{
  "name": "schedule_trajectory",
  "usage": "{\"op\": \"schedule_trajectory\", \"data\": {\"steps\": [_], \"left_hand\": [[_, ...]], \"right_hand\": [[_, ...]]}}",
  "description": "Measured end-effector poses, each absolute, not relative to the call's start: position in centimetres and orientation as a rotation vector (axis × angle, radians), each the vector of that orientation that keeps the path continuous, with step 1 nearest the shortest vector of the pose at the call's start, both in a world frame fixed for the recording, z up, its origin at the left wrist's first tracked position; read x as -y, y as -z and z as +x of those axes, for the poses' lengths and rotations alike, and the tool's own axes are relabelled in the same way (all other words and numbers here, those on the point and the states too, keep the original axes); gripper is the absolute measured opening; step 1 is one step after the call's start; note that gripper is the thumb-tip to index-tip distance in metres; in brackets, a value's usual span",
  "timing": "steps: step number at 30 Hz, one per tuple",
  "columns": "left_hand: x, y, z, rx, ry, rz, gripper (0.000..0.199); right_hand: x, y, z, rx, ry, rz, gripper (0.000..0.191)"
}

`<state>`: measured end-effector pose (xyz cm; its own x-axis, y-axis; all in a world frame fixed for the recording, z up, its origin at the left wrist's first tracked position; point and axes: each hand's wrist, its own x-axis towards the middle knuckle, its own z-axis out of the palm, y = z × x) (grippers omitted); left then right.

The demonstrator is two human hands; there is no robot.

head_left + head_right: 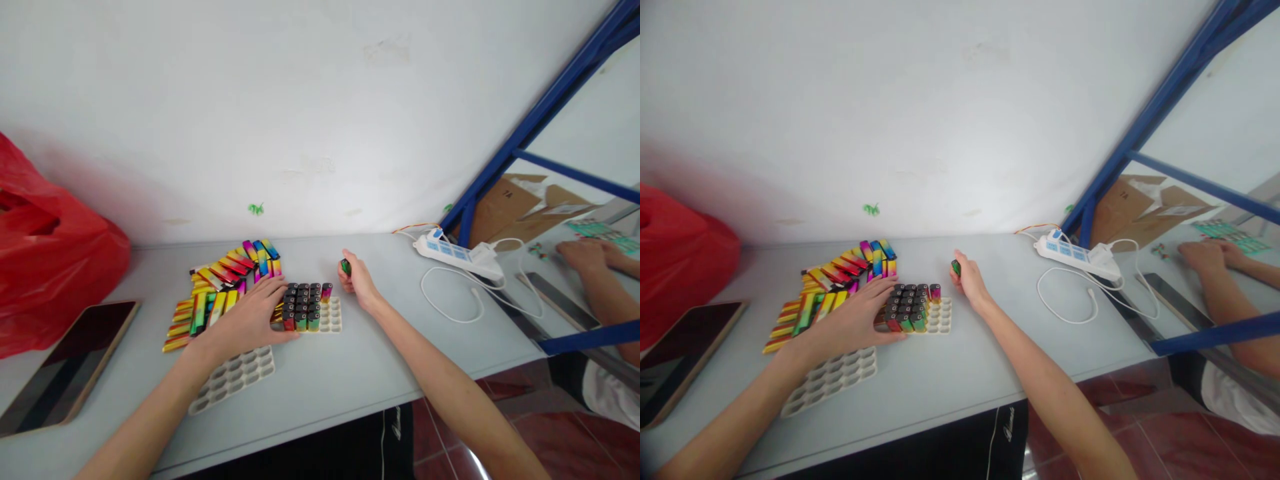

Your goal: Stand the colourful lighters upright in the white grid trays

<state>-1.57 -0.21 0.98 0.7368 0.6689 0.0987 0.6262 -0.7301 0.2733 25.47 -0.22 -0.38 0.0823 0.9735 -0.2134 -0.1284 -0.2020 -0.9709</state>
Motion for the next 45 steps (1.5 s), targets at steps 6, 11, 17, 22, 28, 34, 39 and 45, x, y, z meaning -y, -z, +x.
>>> {"op": "schedule_trajectory", "data": {"steps": [6,11,17,22,28,34,39,45], "left_hand": [[0.2,-0.8,-1.6,-1.035,-0.279,2.720,0.092],[0.2,-0.8,-1.6,-1.020,-0.334,2.719,0.090],[0.2,-0.7,-1.6,-1.029,-0.339,2.699,0.092],[0.3,-0.8,-1.5,-1.025,-0.321,2.701,0.093],[0.6,-1.6,-1.4,-1.036,-0.294,2.700,0.090],[0.6,-1.1,-1.5,-1.035,-0.353,2.676,0.090],[0.6,-1.2,-1.5,-1.013,-0.378,2.667,0.087],[0.7,-1.6,-1.4,-1.011,-0.368,2.668,0.086]], "right_hand": [[0.4,0.5,25.3,0.989,-1.293,-1.315,0.049],[0.3,0.2,25.2,0.998,-1.312,-1.303,0.057],[1.3,-1.1,26.4,1.297,-1.065,-1.166,0.059],[3.2,-3.2,27.5,1.590,-0.829,-1.134,0.035],[4.0,-4.6,28.1,1.782,-0.648,-1.052,0.022],[4.4,-4.6,28.5,1.906,-0.869,-1.079,0.022],[4.3,-4.3,28.4,1.989,-0.902,-1.154,0.023],[4.2,-4.1,28.5,2.020,-0.942,-1.181,0.025]]}}
